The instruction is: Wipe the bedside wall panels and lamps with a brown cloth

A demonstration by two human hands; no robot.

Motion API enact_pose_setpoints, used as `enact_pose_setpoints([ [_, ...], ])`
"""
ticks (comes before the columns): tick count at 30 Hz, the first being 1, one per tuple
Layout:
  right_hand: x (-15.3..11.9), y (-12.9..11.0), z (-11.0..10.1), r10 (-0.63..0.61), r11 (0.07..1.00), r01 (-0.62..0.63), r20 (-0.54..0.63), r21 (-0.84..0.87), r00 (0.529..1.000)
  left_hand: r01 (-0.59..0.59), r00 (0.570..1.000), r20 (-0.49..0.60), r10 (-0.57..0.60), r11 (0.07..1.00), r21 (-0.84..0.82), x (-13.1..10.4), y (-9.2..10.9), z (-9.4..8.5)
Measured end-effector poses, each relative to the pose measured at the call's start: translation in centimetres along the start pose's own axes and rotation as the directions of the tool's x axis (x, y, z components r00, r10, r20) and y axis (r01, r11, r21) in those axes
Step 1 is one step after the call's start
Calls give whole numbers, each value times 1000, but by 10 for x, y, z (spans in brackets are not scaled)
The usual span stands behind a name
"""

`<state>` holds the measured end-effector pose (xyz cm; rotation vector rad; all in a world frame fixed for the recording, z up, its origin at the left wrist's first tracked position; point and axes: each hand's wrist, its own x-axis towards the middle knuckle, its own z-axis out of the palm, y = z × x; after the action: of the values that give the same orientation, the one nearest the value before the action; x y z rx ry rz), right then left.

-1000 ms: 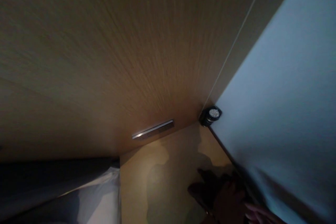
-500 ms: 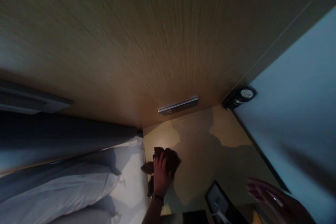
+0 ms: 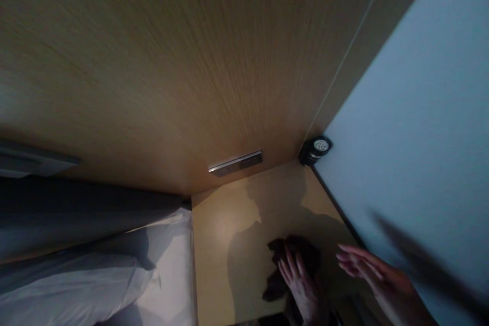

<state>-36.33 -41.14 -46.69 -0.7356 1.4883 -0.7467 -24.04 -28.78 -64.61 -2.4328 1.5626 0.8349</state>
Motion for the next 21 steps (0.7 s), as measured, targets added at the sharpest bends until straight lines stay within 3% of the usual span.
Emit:
enact_pose_setpoints([
  [2, 3, 9, -3, -70, 997, 70, 49, -17, 996, -147, 986, 72, 149, 989, -37, 17, 33, -4],
  [4, 10, 21, -8, -109, 993, 113, 89, -40, 990, -336, 933, 106, 344, 938, -82, 35, 57, -18],
  [5, 15, 26, -10, -119, 991, 124, 94, -53, 988, -459, 878, 103, 467, 884, -90, 45, 64, -29],
  [7, 28, 32, -14, -123, 987, 132, 97, -89, 988, -704, 703, 67, 708, 707, -66, 68, 65, -59],
  [8, 36, 31, -13, -122, 984, 133, 97, -116, 988, -774, 630, 51, 775, 632, -41, 81, 59, -77],
  [9, 44, 26, -10, -123, 979, 137, 99, -148, 987, -796, 604, 44, 795, 605, -16, 95, 49, -95],
  [10, 51, 16, -6, -128, 972, 145, 101, -184, 987, -774, 633, 35, 773, 633, 9, 108, 36, -114],
  [13, 75, -29, 16, -157, 938, 175, 83, -298, 984, -479, 873, -43, 486, 871, 112, 140, -22, -161],
  [14, 83, -47, 25, -174, 920, 187, 69, -346, 982, -361, 921, -88, 378, 918, 164, 145, -45, -172],
  [16, 100, -80, 42, -219, 872, 209, 30, -443, 975, -186, 956, -173, 235, 947, 260, 149, -88, -190],
  [18, 118, -108, 57, -279, 819, 226, -21, -528, 960, -116, 959, -218, 182, 951, 286, 146, -118, -204],
  [20, 133, -127, 70, -332, 761, 230, -59, -607, 942, -123, 965, -206, 163, 973, 196, 144, -125, -222],
  [21, 139, -135, 77, -355, 723, 221, -78, -655, 931, -139, 970, -183, 159, 984, 114, 144, -119, -234],
])
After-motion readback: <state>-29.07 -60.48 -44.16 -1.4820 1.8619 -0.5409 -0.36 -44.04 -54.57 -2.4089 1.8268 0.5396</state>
